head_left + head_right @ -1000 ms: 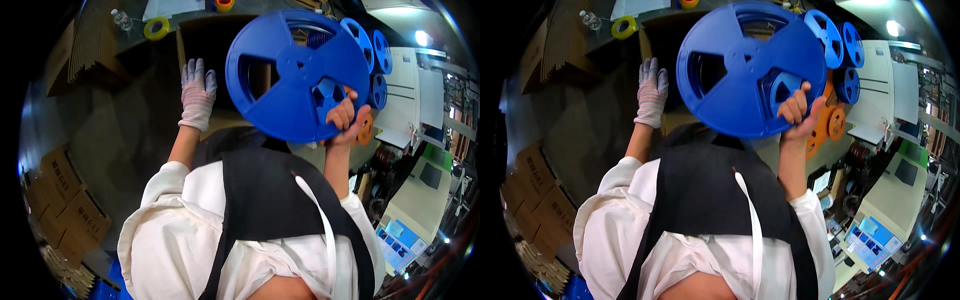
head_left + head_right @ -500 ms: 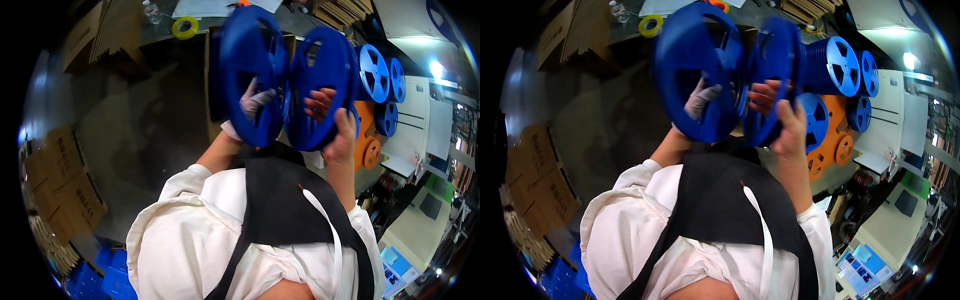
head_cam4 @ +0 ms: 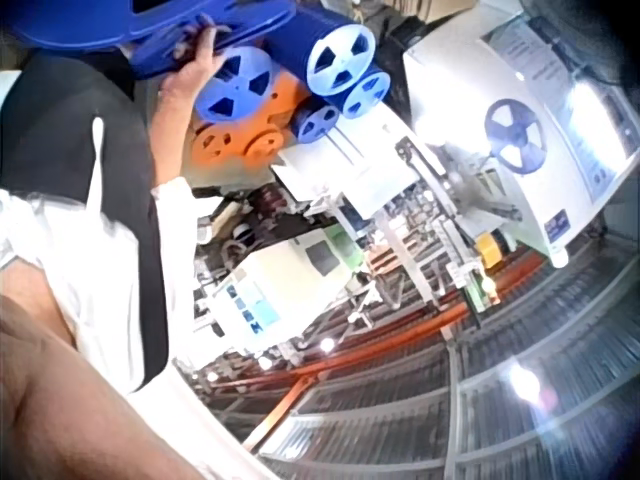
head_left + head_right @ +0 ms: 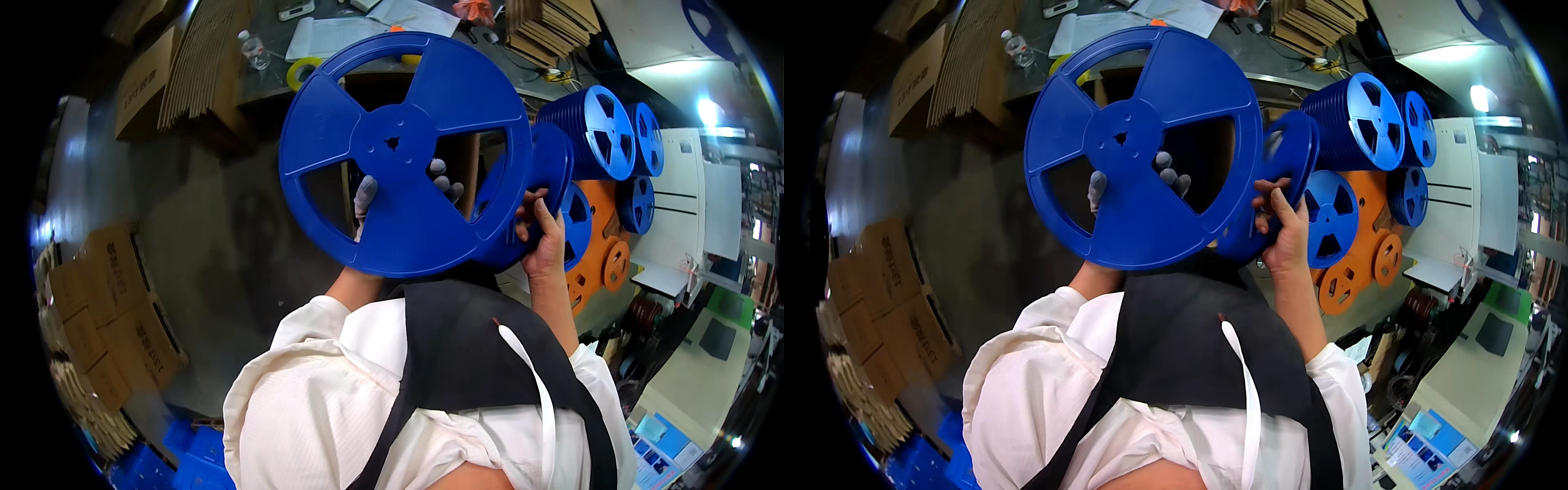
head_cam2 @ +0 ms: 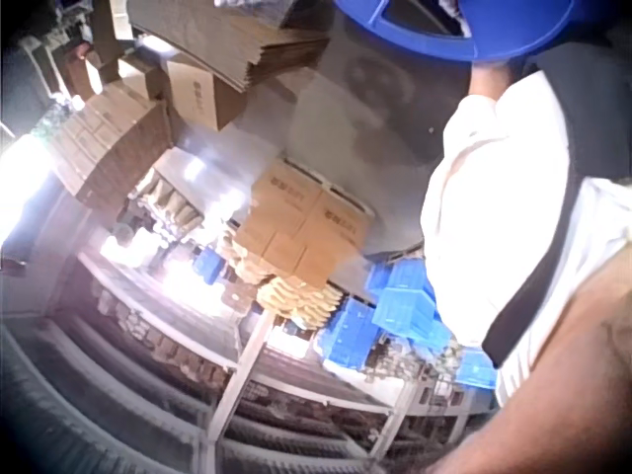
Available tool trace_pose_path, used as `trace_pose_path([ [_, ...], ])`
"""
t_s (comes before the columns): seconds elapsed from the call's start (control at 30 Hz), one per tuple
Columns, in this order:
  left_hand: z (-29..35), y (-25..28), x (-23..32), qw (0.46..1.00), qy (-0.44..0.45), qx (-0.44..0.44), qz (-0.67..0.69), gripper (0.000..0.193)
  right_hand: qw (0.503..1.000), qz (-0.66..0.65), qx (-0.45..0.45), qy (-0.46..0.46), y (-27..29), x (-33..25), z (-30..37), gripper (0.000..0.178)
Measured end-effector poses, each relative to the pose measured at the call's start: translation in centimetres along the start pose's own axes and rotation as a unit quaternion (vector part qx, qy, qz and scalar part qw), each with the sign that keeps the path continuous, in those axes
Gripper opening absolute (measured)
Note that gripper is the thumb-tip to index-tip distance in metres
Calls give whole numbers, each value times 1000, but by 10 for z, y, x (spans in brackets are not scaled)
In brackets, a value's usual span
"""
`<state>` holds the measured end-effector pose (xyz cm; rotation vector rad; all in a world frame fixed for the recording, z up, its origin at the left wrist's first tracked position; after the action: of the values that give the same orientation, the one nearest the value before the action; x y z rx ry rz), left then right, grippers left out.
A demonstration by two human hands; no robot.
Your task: The person picks up blue plastic spools from a stack and places them into a cardboard box. The person handles the spools one by one, transferring them from a pile on a table into the box until the box is filled.
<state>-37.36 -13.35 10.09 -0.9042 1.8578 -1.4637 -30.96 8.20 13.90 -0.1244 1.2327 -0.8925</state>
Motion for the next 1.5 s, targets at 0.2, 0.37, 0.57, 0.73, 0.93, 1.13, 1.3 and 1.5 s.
trace_pose_path([
  [0.2, -4, -14, -14, 999, 4, 31, -3, 76, 997, -41, -61, -21, -8, 5, -6, 39],
  [0.37, -5, 7, -14, 996, 22, 83, -32, 82, 991, -72, -106, -46, -23, 7, -7, 49],
  [0.57, 0, 16, -17, 998, 40, 39, -3, 83, 988, -92, -92, -80, -23, 9, -11, 51],
  [0.73, -3, 10, -13, 992, 76, 80, -63, 72, 990, -68, -49, -114, -15, 8, -18, 46],
  [0.93, 4, 50, -6, 907, 38, 335, -251, 70, 976, -203, -27, -73, -8, 8, -33, 42],
  [1.13, 55, 27, -56, 799, 93, 274, -528, 41, 958, -283, -30, -40, -3, 7, -32, 40],
  [1.3, 33, 12, -54, 806, 18, 348, -478, 39, 980, -197, -16, -1, -14, 12, -24, 35],
  [1.5, 37, 4, -45, 803, 2, 307, -510, 33, 975, -217, -39, -24, -4, 11, -23, 31],
])
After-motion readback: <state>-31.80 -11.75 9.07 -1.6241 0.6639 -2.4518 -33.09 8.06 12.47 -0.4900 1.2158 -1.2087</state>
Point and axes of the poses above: each hand's wrist, its own z-axis away from the middle knuckle, its own y-axis out of the back of the hand, x = y × z, the point moved 3 cm from there along -z, towards the middle knuckle, and after that the axes turned 15 degrees about -z, right-handed, at the moved point
